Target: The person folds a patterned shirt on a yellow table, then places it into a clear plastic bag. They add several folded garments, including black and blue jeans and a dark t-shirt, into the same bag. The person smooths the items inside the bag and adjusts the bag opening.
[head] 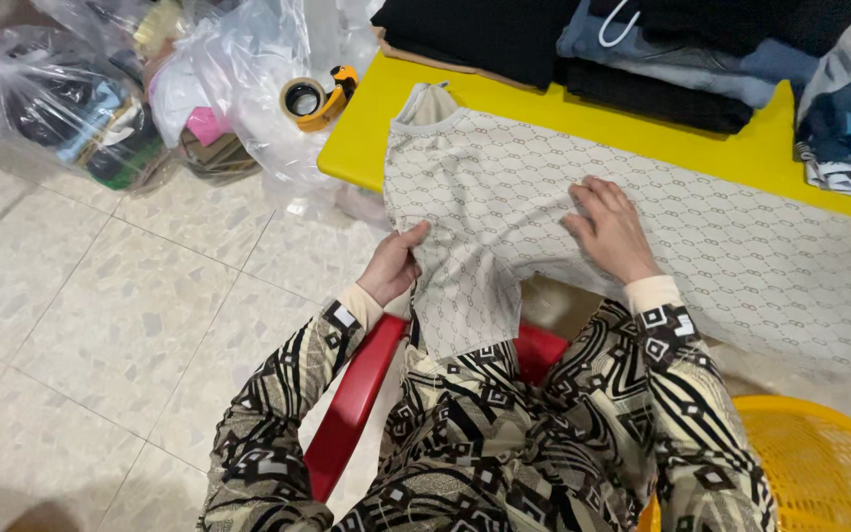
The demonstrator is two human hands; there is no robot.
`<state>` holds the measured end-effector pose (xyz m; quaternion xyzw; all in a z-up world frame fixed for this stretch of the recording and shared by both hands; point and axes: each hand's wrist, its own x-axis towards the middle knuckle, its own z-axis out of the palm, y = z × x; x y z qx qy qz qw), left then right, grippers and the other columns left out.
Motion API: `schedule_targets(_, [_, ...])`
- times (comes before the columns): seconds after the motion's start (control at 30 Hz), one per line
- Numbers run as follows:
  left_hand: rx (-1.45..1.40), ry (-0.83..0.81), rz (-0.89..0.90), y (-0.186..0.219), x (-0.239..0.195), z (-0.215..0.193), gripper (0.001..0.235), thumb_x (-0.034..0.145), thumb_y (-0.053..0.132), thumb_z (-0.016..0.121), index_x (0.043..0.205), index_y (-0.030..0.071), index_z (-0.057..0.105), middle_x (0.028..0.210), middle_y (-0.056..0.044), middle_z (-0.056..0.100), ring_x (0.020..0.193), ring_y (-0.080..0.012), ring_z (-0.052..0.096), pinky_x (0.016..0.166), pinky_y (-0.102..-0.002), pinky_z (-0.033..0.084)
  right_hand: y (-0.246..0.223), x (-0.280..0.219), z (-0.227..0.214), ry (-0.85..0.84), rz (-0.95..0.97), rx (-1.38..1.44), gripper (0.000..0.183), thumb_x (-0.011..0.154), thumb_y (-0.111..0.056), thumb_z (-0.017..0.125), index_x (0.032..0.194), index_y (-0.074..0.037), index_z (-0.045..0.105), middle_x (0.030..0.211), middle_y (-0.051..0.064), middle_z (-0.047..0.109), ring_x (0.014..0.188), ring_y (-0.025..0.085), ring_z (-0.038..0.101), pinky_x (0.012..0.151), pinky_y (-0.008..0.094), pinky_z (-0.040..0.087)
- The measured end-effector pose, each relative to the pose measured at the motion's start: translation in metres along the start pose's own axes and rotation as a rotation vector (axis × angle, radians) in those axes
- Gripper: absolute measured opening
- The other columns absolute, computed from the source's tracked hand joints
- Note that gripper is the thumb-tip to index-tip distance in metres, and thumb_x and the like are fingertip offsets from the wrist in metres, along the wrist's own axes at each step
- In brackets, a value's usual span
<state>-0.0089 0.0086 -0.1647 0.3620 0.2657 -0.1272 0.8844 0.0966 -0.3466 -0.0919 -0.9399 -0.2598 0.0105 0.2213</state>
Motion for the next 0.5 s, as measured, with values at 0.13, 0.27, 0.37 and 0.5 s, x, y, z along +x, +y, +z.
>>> schedule_targets(0.13, [0.038,0.002,0.075,0.010,0.010,0.005,0.040,0.093,0.005,0.067,0.131,-0.006,0.058,0.127,-0.017,0.069,0.111,-0.0278,0.070,0.098,-0.041,0.059,0.021,0.009,0.020,-0.154,0.051,-0.161,0.073,0.099,-0.062,0.039,0.157,-0.018,0.038,0.168,0.010,0.022,0.154,0.031,0.018,0.123,0.056,0.012])
schedule_targets(0.27, [-0.041,0.003,0.072,0.006,0.009,-0.003,0.041,0.091,0.007,0.067,0.130,-0.002,0.058,0.120,-0.015,0.072,0.106,-0.0271,0.070,0.091,-0.042,0.061,0.029,-0.003,0.029,0.031,-0.030,-0.180,0.072,0.104,-0.059,0.043,0.155,-0.008,0.045,0.165,0.023,0.028,0.150,0.038,0.025,0.116,0.062,0.018])
schedule_targets(0.37, [0.114,0.111,0.063,0.015,0.003,-0.001,0.040,0.094,0.011,0.069,0.131,0.001,0.059,0.111,-0.012,0.072,0.091,-0.0238,0.065,0.070,-0.038,0.052,0.011,-0.031,0.035,0.211,-0.162,-0.267,0.047,0.114,-0.049,0.043,0.137,-0.012,0.061,0.143,0.015,0.059,0.135,0.031,0.055,0.119,0.051,0.044])
schedule_targets(0.5, [0.748,0.318,0.395,0.027,-0.027,0.006,0.045,0.093,0.011,0.075,0.129,-0.002,0.050,0.103,-0.019,0.066,0.083,-0.0288,0.063,0.068,-0.044,0.052,-0.041,-0.101,0.086,-0.225,0.141,0.027,0.037,0.105,-0.041,0.054,0.117,-0.009,0.068,0.118,0.010,0.072,0.094,0.024,0.071,0.083,0.039,0.057])
